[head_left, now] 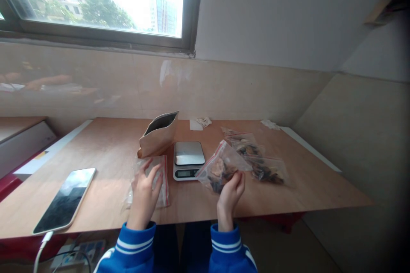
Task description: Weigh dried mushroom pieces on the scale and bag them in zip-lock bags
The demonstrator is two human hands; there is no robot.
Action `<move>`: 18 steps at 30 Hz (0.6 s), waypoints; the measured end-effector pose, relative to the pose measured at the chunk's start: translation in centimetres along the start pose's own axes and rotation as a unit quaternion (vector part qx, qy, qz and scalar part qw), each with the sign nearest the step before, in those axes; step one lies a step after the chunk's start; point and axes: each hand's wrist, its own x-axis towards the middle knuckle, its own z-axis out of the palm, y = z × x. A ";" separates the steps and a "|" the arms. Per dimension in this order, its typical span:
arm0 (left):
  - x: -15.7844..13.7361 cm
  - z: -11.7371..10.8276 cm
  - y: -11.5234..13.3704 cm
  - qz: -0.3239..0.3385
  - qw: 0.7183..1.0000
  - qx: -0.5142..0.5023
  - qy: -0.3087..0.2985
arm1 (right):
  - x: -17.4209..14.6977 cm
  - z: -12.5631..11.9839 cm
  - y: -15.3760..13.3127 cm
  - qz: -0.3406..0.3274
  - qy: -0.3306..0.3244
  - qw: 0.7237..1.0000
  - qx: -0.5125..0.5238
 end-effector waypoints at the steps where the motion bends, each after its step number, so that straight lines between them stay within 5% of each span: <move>1: -0.2 0.0 0.7 0.023 0.997 -0.078 -0.003 | -0.6 0.1 -0.2 0.022 -0.025 0.999 0.008; 5: -1.1 0.6 3.3 -0.034 0.950 -0.304 -0.066 | -2.4 1.0 -0.8 0.104 -0.153 0.982 0.041; 10: -1.7 0.4 4.5 -0.092 0.898 -0.406 -0.138 | -4.2 1.6 -1.8 0.126 -0.293 0.945 0.070; 18: -2.0 0.9 5.0 -0.172 0.806 -0.553 -0.124 | -6.9 1.8 -4.3 -0.041 -0.179 0.983 -0.017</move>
